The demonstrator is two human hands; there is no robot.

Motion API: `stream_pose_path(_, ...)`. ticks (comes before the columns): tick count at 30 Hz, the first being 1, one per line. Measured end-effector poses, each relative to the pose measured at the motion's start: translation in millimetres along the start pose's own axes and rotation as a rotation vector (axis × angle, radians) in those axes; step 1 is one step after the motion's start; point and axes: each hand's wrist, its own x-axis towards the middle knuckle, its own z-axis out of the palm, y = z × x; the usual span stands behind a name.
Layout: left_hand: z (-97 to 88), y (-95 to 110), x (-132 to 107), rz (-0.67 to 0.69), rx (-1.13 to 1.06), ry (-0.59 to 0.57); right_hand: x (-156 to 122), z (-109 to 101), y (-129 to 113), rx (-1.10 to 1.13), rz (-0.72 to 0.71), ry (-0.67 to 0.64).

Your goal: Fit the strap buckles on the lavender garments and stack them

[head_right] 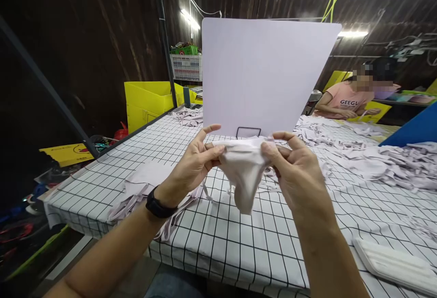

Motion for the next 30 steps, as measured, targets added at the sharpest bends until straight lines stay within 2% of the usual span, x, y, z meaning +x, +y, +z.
stream_pose_path(4,8.4,11,5,0.106,0.133,-0.032,-12,1,-14,-0.198,-0.234,0.169)
stream_pose_path(6,11.8,16,8,0.121,0.191,-0.047,-15,1,-15,-0.254,-0.305,0.185)
stream_pose_path(10,12.9,24,14,0.017,0.170,-0.114,-14,-1,-15,-0.247,-0.257,0.116)
stream_pose_path(13,11.0,30,15,-0.022,0.150,-0.160,-14,-1,-17,-0.243,-0.292,0.147)
stream_pose_path(18,12.6,34,14,-0.025,0.123,-0.112,-18,1,-21,-0.233,-0.257,0.140)
stream_pose_path(24,10.8,17,14,-0.059,0.064,-0.184,-18,-7,-8,-0.194,-0.107,-0.123)
stream_pose_path(28,8.3,16,19,-0.016,0.088,-0.129,-29,-6,21,-0.119,0.009,-0.305)
stream_pose_path(30,5.9,18,22,-0.005,0.110,-0.111,-36,-5,37,-0.073,0.077,-0.348)
